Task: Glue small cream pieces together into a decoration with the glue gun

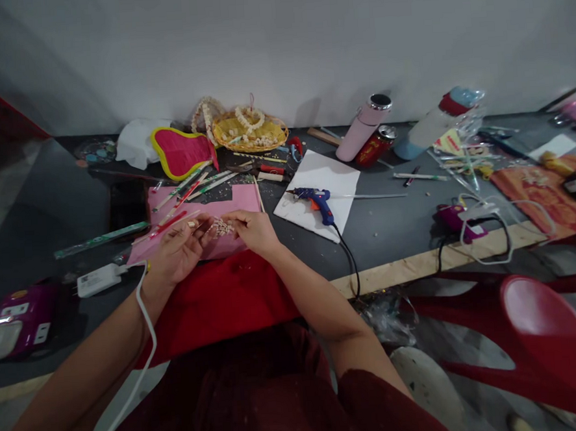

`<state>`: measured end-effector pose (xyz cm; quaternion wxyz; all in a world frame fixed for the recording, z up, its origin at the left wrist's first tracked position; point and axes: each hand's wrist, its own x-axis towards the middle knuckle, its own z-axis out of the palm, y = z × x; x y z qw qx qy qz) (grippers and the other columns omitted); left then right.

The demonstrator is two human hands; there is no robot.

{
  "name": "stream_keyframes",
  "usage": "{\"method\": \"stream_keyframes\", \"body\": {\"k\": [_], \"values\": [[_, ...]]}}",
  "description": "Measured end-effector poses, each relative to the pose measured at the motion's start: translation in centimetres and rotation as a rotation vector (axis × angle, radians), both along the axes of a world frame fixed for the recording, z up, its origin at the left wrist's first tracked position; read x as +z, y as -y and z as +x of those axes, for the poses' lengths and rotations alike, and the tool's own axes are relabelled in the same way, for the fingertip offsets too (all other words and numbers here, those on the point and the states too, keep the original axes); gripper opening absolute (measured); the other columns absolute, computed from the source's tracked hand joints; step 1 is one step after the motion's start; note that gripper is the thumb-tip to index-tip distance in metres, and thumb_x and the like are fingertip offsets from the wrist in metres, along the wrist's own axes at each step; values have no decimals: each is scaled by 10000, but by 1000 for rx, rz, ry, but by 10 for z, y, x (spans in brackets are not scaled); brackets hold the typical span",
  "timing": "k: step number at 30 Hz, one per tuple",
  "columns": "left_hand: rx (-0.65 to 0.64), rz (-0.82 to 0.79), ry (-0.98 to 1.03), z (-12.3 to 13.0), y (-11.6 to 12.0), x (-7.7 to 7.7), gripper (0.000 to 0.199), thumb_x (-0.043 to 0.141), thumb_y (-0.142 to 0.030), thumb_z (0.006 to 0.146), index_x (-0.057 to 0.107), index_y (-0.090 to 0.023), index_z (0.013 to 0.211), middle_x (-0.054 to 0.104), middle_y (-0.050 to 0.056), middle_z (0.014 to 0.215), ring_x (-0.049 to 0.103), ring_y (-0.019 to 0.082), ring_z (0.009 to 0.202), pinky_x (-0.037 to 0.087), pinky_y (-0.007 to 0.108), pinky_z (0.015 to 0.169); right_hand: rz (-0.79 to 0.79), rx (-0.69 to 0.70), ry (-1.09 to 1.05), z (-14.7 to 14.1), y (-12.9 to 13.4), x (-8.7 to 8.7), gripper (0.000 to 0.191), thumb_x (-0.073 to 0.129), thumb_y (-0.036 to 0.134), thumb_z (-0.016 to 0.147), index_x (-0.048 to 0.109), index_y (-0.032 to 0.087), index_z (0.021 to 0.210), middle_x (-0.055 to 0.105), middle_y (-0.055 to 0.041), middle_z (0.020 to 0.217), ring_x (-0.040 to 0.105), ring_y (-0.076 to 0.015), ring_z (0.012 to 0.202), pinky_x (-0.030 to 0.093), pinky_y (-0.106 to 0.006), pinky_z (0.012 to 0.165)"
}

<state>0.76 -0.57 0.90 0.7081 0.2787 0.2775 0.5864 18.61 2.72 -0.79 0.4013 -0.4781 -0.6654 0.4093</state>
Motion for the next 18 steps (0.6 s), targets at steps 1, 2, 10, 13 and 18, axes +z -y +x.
{"method": "stream_keyframes", "body": {"k": [1, 2, 10, 13, 18], "values": [[-3, 7, 0, 0, 0, 0, 59, 683, -203, 755, 678, -173, 805, 667, 45, 1071, 588, 200, 1076, 471, 372, 967, 3, -2, 14, 0, 1, 0, 232, 510, 207, 838, 700, 221, 970, 658, 27, 606, 606, -88, 506, 466, -207, 545], [-3, 12, 0, 0, 0, 0, 53, 682, -202, 754, 680, -174, 798, 664, 45, 1082, 585, 205, 1084, 471, 374, 969, 12, 1, 31, 0, 1, 1, 220, 523, 221, 836, 703, 224, 964, 651, 30, 586, 605, -90, 503, 461, -208, 541], [28, -37, 8, 2, 1, 5, 63, 702, -202, 739, 670, -171, 784, 680, 37, 1026, 609, 189, 1034, 492, 361, 940, 111, -56, -12, 11, -4, 14, 104, 617, 281, 784, 651, 185, 806, 634, 14, 686, 562, -87, 559, 437, -215, 556], [23, -46, 1, 2, 1, 5, 72, 704, -197, 739, 666, -168, 792, 681, 40, 1012, 617, 182, 1015, 494, 352, 931, 131, -40, -15, 12, -5, 16, 91, 575, 262, 799, 616, 181, 800, 610, 7, 709, 526, -88, 584, 422, -218, 562], [18, -56, -10, 1, 1, 2, 89, 716, -205, 728, 667, -175, 796, 677, 35, 1019, 609, 178, 1031, 498, 326, 918, 107, -26, -29, 8, -2, 16, 48, 551, 211, 761, 578, 176, 782, 573, 15, 703, 484, -82, 592, 395, -211, 560]]}}
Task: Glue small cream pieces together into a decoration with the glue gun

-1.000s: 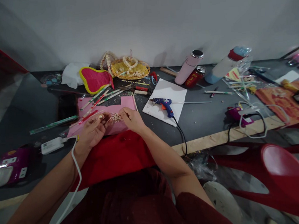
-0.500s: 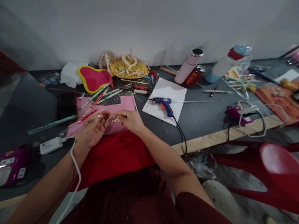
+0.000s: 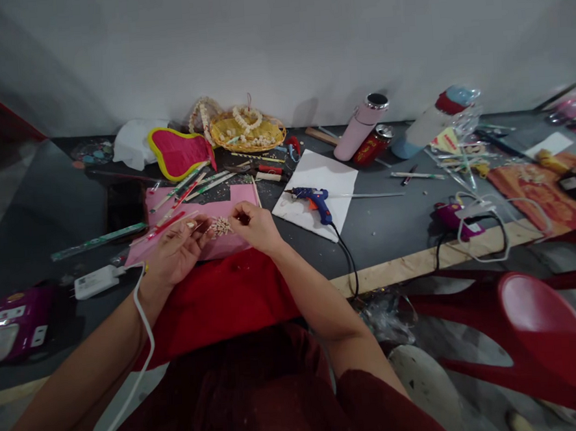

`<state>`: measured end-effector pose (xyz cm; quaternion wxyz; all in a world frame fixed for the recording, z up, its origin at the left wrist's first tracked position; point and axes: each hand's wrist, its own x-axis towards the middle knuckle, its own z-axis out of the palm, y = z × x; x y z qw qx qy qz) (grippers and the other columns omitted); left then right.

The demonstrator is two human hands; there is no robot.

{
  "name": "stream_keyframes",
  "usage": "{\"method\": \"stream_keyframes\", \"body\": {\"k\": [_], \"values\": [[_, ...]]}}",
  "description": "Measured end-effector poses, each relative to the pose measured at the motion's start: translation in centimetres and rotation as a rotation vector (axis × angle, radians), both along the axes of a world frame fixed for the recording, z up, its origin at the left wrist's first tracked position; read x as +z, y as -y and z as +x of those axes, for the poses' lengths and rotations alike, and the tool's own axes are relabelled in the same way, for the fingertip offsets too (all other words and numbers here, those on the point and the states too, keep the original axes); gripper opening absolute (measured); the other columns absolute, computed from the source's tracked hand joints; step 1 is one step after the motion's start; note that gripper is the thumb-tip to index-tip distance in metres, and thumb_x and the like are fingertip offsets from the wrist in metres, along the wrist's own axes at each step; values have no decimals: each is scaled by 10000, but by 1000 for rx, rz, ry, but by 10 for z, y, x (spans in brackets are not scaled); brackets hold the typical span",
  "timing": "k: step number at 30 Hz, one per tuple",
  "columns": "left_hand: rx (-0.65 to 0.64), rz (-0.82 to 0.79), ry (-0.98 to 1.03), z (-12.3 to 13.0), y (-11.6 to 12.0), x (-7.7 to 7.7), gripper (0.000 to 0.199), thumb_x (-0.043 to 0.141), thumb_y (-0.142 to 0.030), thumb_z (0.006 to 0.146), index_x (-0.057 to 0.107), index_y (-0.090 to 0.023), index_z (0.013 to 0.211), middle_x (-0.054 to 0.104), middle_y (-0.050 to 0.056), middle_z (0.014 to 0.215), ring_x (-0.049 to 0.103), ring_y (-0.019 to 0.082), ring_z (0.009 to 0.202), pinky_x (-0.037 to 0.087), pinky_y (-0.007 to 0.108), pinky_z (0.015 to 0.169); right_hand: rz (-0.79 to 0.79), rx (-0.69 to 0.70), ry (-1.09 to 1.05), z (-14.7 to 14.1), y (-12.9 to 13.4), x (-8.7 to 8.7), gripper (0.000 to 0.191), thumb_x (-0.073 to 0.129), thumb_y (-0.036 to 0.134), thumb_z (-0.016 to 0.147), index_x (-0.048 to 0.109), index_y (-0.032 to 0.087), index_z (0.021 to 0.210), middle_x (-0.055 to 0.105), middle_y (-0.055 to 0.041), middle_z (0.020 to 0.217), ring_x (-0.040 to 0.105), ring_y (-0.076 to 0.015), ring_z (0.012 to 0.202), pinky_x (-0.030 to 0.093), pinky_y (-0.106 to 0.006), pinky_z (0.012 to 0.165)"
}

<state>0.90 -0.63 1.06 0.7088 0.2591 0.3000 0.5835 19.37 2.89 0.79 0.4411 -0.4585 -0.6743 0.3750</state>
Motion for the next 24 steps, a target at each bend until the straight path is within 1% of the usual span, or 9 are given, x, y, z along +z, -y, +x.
{"method": "stream_keyframes", "body": {"k": [5, 11, 16, 20, 22, 24], "values": [[-11, 11, -2, 0, 0, -1, 80, 703, -205, 739, 673, -176, 807, 674, 35, 1031, 605, 185, 1038, 502, 327, 908, -20, 15, -19, -2, 2, 1, 13, 527, 191, 737, 530, 180, 744, 535, 25, 681, 468, -80, 584, 394, -213, 562], [-8, 5, -13, 0, 0, -1, 93, 721, -214, 722, 668, -173, 785, 679, 39, 1023, 611, 183, 1029, 504, 321, 900, -31, 14, -23, -2, 2, -1, 31, 520, 195, 726, 491, 186, 728, 524, 28, 686, 468, -82, 590, 399, -218, 572], [-14, 16, -20, -1, 0, -2, 73, 695, -217, 746, 677, -172, 801, 675, 46, 1028, 607, 183, 1029, 506, 315, 889, -22, 34, -63, -3, 2, 0, 84, 500, 171, 715, 421, 201, 715, 508, 37, 679, 444, -76, 578, 384, -216, 553], [-18, 14, -14, -1, 1, -1, 60, 692, -209, 745, 673, -170, 787, 675, 47, 1023, 603, 187, 1030, 501, 324, 897, -15, 61, -134, -4, 2, 1, 146, 474, 124, 686, 356, 210, 686, 515, 40, 689, 460, -70, 583, 389, -207, 539], [-16, 6, -20, -1, 1, 0, 66, 697, -209, 738, 671, -173, 786, 675, 46, 1027, 600, 189, 1036, 498, 325, 901, -40, 80, -203, -5, 3, 1, 135, 488, 131, 700, 376, 207, 702, 541, 36, 717, 476, -62, 561, 407, -205, 526], [-16, 3, -24, -1, 1, 1, 64, 698, -209, 737, 671, -178, 786, 675, 42, 1026, 600, 185, 1037, 496, 321, 904, -75, 87, -258, -7, 3, 1, 107, 529, 180, 736, 424, 199, 736, 567, 26, 748, 495, -55, 541, 434, -210, 520]]}}
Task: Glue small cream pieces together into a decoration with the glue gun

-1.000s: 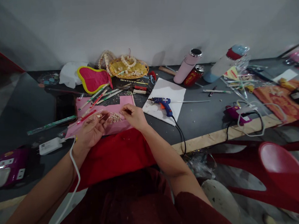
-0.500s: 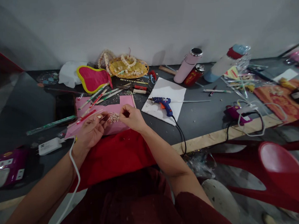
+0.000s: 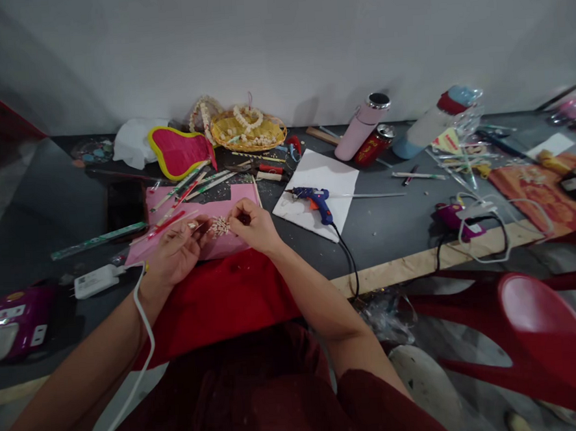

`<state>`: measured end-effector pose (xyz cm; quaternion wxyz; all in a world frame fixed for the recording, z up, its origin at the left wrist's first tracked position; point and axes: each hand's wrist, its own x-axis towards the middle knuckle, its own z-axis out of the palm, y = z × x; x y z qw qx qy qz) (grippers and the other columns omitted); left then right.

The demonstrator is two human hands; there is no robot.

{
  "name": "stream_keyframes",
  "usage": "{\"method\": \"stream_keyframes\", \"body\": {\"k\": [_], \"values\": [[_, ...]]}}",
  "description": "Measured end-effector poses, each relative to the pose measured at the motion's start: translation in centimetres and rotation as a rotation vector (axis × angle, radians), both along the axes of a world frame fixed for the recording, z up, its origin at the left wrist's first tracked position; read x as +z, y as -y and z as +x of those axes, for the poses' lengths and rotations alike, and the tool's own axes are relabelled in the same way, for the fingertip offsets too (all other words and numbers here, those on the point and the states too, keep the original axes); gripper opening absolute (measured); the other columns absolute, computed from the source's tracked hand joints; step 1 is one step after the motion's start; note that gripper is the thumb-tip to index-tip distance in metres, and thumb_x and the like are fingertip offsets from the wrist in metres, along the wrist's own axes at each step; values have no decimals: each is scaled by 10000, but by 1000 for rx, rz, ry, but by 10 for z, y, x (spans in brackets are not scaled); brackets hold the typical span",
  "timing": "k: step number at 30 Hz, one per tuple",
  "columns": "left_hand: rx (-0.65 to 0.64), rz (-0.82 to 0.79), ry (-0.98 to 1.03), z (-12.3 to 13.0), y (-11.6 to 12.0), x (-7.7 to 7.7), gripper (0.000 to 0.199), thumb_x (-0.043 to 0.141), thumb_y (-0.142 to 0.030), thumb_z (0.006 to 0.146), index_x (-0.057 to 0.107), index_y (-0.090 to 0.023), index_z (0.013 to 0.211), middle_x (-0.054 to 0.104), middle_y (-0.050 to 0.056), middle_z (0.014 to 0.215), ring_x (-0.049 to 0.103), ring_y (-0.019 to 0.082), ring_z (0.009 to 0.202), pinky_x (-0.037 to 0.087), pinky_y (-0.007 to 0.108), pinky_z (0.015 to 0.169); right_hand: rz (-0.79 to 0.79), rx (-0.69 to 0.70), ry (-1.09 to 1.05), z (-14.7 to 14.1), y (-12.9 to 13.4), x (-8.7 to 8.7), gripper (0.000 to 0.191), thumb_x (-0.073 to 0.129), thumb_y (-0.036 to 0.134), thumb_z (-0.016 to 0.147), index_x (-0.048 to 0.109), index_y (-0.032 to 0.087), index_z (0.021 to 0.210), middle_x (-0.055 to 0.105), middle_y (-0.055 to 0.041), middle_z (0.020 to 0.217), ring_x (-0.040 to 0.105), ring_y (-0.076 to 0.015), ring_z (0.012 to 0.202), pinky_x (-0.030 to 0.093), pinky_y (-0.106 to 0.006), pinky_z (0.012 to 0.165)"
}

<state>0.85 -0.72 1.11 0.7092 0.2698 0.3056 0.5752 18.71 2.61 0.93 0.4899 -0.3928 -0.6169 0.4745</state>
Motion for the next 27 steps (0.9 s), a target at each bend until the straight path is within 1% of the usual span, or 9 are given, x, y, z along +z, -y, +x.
{"method": "stream_keyframes", "body": {"k": [3, 6, 9, 13, 16, 19, 23, 27], "values": [[-5, -4, 3, 0, 0, 1, 56, 700, -209, 738, 669, -181, 776, 676, 39, 1025, 600, 176, 1037, 494, 307, 905, -37, -7, -33, -1, 0, 0, 160, 601, 280, 761, 468, 192, 764, 588, 19, 755, 518, -53, 533, 465, -213, 521], [-10, 1, 12, 0, 1, 2, 60, 707, -203, 732, 671, -178, 773, 678, 38, 1019, 598, 176, 1040, 497, 301, 900, -30, -20, -31, 0, -1, -1, 180, 625, 331, 766, 524, 192, 820, 593, 25, 740, 528, -53, 524, 475, -211, 515], [-12, 2, 15, 0, 1, 1, 67, 709, -200, 730, 674, -175, 782, 678, 39, 1012, 600, 175, 1033, 499, 304, 899, -22, -25, 20, 1, -1, -1, 197, 622, 357, 778, 619, 185, 875, 598, 29, 656, 537, -65, 511, 474, -216, 515], [-20, 10, 31, -1, 0, -2, 69, 697, -202, 746, 674, -169, 802, 669, 39, 1037, 591, 178, 1054, 494, 313, 911, -82, -90, 46, 2, -1, 0, 224, 662, 370, 748, 679, 164, 834, 598, 33, 549, 542, -74, 475, 479, -217, 514], [-21, 17, 40, -2, 0, -4, 70, 686, -196, 756, 675, -169, 820, 665, 42, 1047, 585, 185, 1066, 492, 321, 915, -120, -114, 55, 2, -1, 1, 238, 675, 374, 735, 687, 159, 836, 612, 28, 547, 551, -75, 469, 480, -209, 504], [-21, 11, 37, -2, -1, -5, 57, 682, -194, 758, 676, -171, 810, 668, 40, 1036, 592, 181, 1050, 493, 319, 917, -123, -102, 77, 3, -1, 1, 205, 665, 349, 746, 678, 165, 835, 616, 26, 560, 556, -74, 486, 475, -202, 508], [-20, 12, 44, -1, -1, -4, 44, 671, -182, 769, 678, -162, 807, 668, 41, 1026, 596, 170, 1032, 501, 306, 904, -79, -49, 90, 4, -1, 1, 151, 645, 315, 758, 627, 167, 782, 600, 26, 599, 552, -73, 514, 467, -202, 523], [-14, 16, 47, -1, -1, -4, 62, 677, -186, 764, 683, -161, 820, 668, 41, 1025, 598, 185, 1035, 511, 316, 893, -39, -19, 146, 6, 0, 2, 169, 609, 342, 791, 583, 175, 795, 583, 30, 641, 553, -72, 535, 455, -197, 533]]}}
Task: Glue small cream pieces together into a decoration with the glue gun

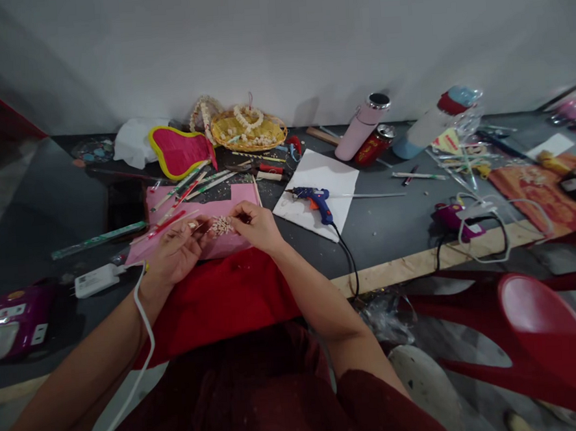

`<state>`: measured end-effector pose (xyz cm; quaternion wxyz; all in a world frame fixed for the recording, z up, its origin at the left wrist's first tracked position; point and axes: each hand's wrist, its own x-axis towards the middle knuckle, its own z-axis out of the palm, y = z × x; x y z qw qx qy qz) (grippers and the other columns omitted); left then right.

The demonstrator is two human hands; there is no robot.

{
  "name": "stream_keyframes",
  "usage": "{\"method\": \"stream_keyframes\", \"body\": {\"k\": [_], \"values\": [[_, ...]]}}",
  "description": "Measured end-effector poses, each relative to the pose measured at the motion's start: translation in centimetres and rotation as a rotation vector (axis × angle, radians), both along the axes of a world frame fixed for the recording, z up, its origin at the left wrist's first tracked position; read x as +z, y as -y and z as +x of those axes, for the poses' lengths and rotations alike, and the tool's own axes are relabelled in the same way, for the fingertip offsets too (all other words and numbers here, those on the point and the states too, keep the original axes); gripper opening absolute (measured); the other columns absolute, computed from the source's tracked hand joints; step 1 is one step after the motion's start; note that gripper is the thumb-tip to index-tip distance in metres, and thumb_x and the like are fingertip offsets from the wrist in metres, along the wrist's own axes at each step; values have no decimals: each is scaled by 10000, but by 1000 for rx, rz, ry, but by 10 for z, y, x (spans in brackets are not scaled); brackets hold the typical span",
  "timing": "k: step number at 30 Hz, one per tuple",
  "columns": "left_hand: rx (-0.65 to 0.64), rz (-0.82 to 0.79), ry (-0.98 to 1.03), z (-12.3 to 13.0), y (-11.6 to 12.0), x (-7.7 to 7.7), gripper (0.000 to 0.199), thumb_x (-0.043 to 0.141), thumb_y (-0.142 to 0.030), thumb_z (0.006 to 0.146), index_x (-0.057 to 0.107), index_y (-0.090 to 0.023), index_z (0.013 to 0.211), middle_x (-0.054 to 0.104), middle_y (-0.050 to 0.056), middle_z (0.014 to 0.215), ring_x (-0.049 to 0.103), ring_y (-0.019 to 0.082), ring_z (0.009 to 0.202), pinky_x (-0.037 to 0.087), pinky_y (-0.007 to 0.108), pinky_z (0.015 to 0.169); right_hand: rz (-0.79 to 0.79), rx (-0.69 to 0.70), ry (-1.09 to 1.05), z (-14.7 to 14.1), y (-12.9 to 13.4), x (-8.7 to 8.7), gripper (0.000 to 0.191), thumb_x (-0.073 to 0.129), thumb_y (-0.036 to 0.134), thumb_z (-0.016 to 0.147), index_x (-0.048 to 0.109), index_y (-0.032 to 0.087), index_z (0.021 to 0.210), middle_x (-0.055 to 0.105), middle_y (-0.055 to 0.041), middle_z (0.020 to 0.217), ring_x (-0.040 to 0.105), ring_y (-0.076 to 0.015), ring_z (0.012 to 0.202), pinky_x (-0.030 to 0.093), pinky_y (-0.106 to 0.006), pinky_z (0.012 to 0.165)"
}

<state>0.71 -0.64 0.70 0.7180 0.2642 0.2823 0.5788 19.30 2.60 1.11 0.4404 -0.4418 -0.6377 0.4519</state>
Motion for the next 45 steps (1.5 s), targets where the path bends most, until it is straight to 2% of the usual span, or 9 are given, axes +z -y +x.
{"method": "stream_keyframes", "body": {"k": [3, 8, 11, 13, 20, 23, 34, 41, 45], "values": [[3, 0, -7, 0, 0, 0, 72, 679, -195, 764, 686, -165, 830, 671, 43, 1024, 597, 189, 1042, 511, 316, 894, 17, 19, 72, 2, 2, 2, 236, 525, 395, 854, 560, 175, 778, 582, 27, 649, 536, -64, 516, 422, -184, 510], [2, -3, -25, 0, 1, 1, 70, 691, -206, 755, 687, -173, 816, 675, 38, 1000, 602, 170, 1019, 509, 307, 896, 116, -128, 228, 10, -1, 3, 443, 408, 462, 913, 559, 161, 625, 551, 10, 568, 495, -71, 511, 389, -196, 523], [10, 0, -33, 1, 1, 1, 44, 697, -204, 747, 681, -178, 779, 672, 31, 997, 600, 168, 1020, 508, 309, 892, 212, -189, 257, 13, -7, -1, 246, 552, 396, 852, 642, 172, 898, 638, -19, 815, 522, -75, 587, 439, -212, 600], [4, -2, -36, 1, 0, 1, 43, 702, -206, 743, 681, -177, 766, 671, 30, 1000, 597, 166, 1024, 505, 306, 892, 272, -193, 244, 11, -9, -2, 307, 605, 339, 821, 601, 205, 1097, 625, -37, 987, 524, -70, 610, 468, -222, 628], [-60, -44, -121, 3, 2, -1, 176, 765, -220, 673, 705, -141, 818, 690, 46, 882, 635, 122, 795, 512, 240, 773, 467, 104, 137, -10, 7, 4, 242, 582, 268, 855, 642, 255, 1088, 639, -47, 971, 597, -132, 877, 519, -278, 785], [-127, -61, -161, 3, 3, 0, 220, 782, -236, 650, 708, -127, 825, 684, 43, 797, 624, 104, 717, 505, 216, 721, 486, 180, 109, -14, 10, 6, 201, 584, 248, 857, 677, 262, 1035, 664, -33, 917, 603, -135, 895, 512, -301, 833], [-104, 70, -287, 3, 2, 0, 152, 800, -232, 608, 726, -142, 707, 627, 33, 789, 580, 111, 748, 474, 203, 709, 393, 233, -51, -19, 8, -11, 122, 594, 213, 839, 692, 228, 910, 672, -25, 852, 609, -116, 805, 511, -294, 777], [-125, -15, -256, 4, 3, 3, 185, 806, -241, 603, 715, -129, 717, 644, 34, 765, 580, 106, 707, 460, 207, 675, 380, 311, 95, -12, 9, 3, 204, 570, 256, 861, 661, 256, 1043, 677, -25, 920, 601, -132, 863, 497, -327, 827], [-163, -41, -239, 5, 3, 2, 200, 805, -257, 606, 715, -125, 727, 660, 31, 739, 594, 110, 702, 465, 213, 681, 440, 269, 116, -11, 10, 5, 171, 549, 235, 870, 672, 247, 987, 674, -25, 906, 599, -133, 868, 500, -312, 823]]}}
